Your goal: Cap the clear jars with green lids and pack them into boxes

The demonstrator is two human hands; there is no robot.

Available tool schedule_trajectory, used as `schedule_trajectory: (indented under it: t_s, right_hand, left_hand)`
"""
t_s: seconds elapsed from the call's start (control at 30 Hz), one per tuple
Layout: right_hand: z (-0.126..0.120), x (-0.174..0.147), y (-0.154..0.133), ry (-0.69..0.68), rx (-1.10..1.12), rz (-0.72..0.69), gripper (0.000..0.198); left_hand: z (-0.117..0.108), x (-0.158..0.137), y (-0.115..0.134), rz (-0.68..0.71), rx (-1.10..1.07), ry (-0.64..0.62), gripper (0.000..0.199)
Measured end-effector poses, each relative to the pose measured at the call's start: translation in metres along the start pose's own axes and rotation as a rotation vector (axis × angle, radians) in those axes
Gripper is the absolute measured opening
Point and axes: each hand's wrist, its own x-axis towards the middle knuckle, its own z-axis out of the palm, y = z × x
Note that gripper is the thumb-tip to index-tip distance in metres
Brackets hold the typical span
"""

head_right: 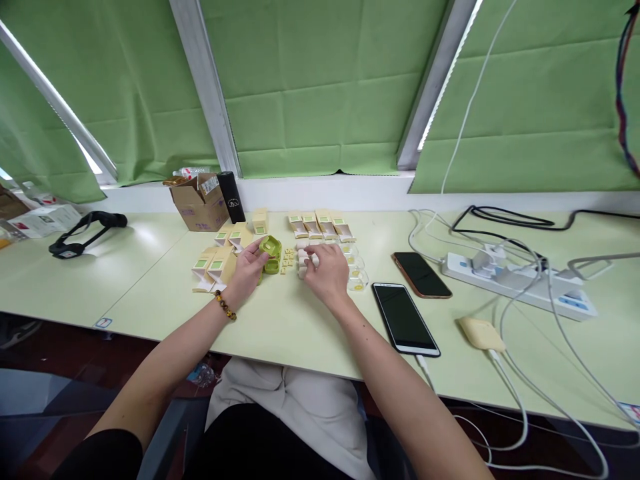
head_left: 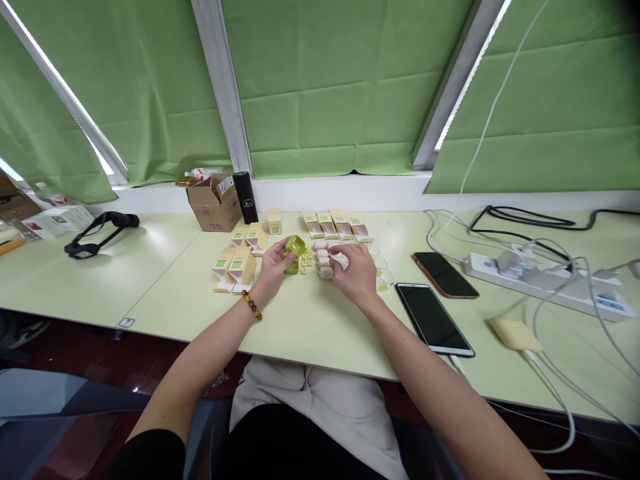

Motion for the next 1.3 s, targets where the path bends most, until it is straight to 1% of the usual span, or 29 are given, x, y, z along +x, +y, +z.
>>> schedule_trajectory:
  t_s: [0.1,0.17,0.23,0.37,0.5,0.57,0.63,0.67,0.73,0.83,0.87,0.93,1.0,1.1,1.23,1.3]
  right_hand:
    - [-0.001,-0.001,0.003,-0.166,-0.273,-0.048,0.022]
    - [0.001,-0.004,0.002,-0.257,-0.393,-0.088,0.025]
    - [0.003,-0.007,0.000,-0.311,-0.483,-0.134,0.028]
    - [0.007,-0.011,0.002,-0.348,-0.573,-0.176,0.028]
    - [0.009,-0.010,0.004,-0.339,-0.536,-0.166,0.025]
    - [0.008,-0.008,0.005,-0.323,-0.452,-0.118,0.024]
    - [0.008,-0.004,0.005,-0.274,-0.274,-0.040,0.023]
    - [0.008,-0.002,0.005,-0.242,-0.138,-0.003,0.022]
    - [0.008,0.002,0.005,-0.192,0.206,0.066,0.026]
    - [0.007,0.004,0.003,-0.206,0.710,0.184,0.037]
    - [0.006,0.004,0.002,-0.221,0.830,0.226,0.039]
    - [0.006,0.004,-0.002,-0.234,0.992,0.289,0.039]
    - [0.005,0.002,-0.006,-0.234,1.066,0.325,0.039]
    - [0.004,0.001,-0.011,-0.255,1.091,0.343,0.040]
    - [0.002,0.000,-0.014,-0.303,1.103,0.329,0.045]
    - [0.003,-0.001,-0.013,-0.300,1.100,0.314,0.046]
  left_hand:
    - [0.000,0.000,0.003,-0.032,-0.039,-0.002,0.057]
    - [0.000,-0.001,0.004,-0.037,-0.049,-0.013,0.051]
    - [0.000,-0.002,0.005,-0.037,-0.069,-0.019,0.047]
    - [0.001,-0.002,0.005,-0.038,-0.086,-0.009,0.046]
    - [0.001,-0.002,0.004,-0.031,-0.066,-0.017,0.047]
    - [0.001,-0.002,0.004,-0.022,-0.051,-0.023,0.048]
    - [0.001,-0.002,0.005,-0.019,-0.030,-0.024,0.050]
    - [0.001,-0.002,0.006,-0.020,-0.025,-0.023,0.052]
    - [0.001,-0.002,0.007,-0.025,-0.031,-0.021,0.054]
    - [0.001,-0.002,0.007,-0.025,-0.049,-0.029,0.054]
    - [0.001,-0.002,0.007,-0.025,-0.057,-0.035,0.053]
    - [0.001,-0.003,0.007,-0.028,-0.070,-0.046,0.052]
    - [0.001,-0.004,0.007,-0.032,-0.063,-0.053,0.054]
    - [0.002,-0.005,0.007,-0.038,-0.037,-0.057,0.057]
    - [0.003,-0.005,0.007,-0.042,-0.047,-0.064,0.059]
    - [0.002,-0.005,0.006,-0.043,-0.054,-0.068,0.057]
